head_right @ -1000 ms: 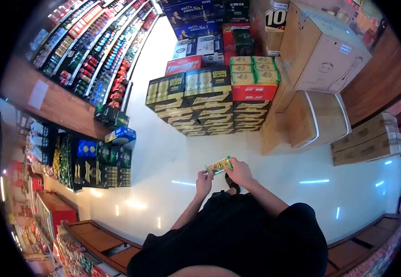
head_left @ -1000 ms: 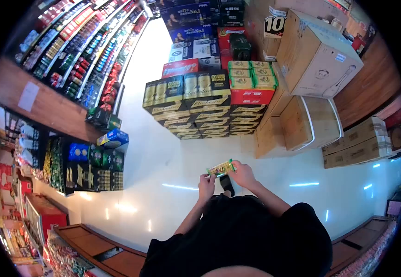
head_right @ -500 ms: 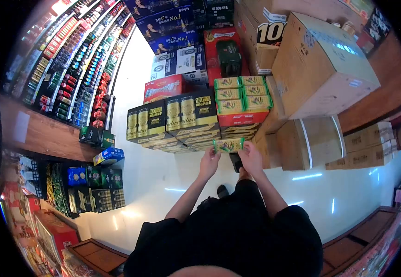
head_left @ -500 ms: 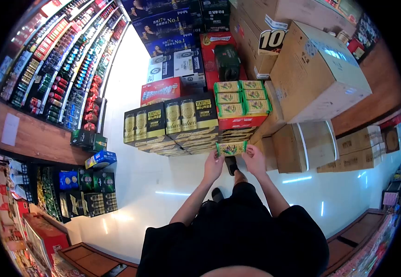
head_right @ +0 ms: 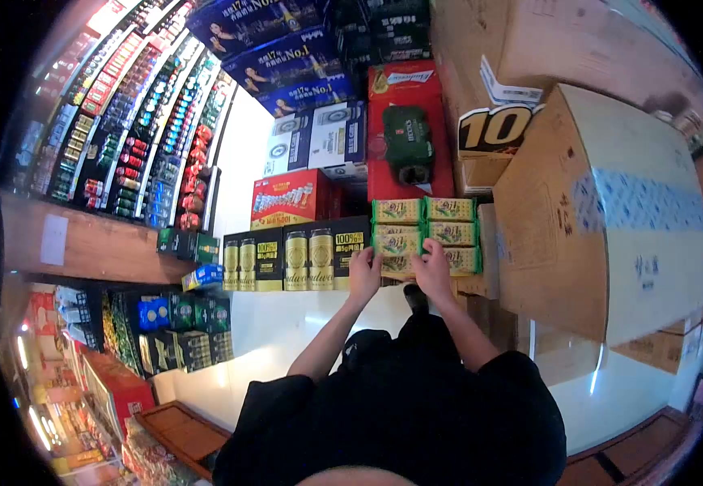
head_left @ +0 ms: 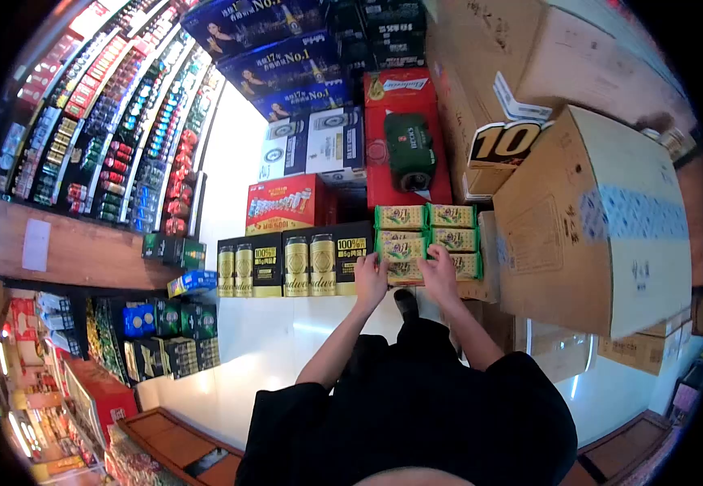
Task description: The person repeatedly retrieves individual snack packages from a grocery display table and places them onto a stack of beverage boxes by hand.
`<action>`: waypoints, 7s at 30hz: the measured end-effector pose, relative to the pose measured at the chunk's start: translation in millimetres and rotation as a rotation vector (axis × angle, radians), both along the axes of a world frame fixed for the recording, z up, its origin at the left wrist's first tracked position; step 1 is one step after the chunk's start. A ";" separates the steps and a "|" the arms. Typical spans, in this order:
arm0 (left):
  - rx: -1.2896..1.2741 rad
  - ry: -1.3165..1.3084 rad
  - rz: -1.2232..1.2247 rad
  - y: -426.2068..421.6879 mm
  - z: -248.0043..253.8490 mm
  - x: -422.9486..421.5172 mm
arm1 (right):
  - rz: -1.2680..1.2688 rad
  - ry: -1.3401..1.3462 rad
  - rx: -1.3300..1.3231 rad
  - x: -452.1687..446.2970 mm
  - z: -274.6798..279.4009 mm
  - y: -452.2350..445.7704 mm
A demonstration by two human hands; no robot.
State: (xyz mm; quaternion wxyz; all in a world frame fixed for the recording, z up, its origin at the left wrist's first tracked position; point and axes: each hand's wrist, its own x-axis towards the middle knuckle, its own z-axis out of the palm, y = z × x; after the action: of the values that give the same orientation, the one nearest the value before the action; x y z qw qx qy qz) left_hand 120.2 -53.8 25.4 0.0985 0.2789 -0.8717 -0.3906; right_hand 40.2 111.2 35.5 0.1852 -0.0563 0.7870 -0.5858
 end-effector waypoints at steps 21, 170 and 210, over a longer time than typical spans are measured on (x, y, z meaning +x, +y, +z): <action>0.052 0.069 0.188 0.0 18.6 79.6 | 0.451 0.501 0.238 9.7 32.3 -36.7; 0.204 0.103 -0.333 -2.4 26.2 199.0 | -0.210 0.378 0.241 222.8 21.5 21.5; 0.112 0.194 0.686 71.0 13.2 369.1 | 0.882 0.717 0.315 234.4 49.6 -55.1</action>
State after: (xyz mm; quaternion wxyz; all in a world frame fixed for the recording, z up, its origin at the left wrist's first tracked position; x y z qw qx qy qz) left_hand 489.3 17.2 38.6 0.2907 0.5218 -0.6913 -0.4066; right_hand 274.6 56.1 85.0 0.1397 -0.5448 0.7801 -0.2740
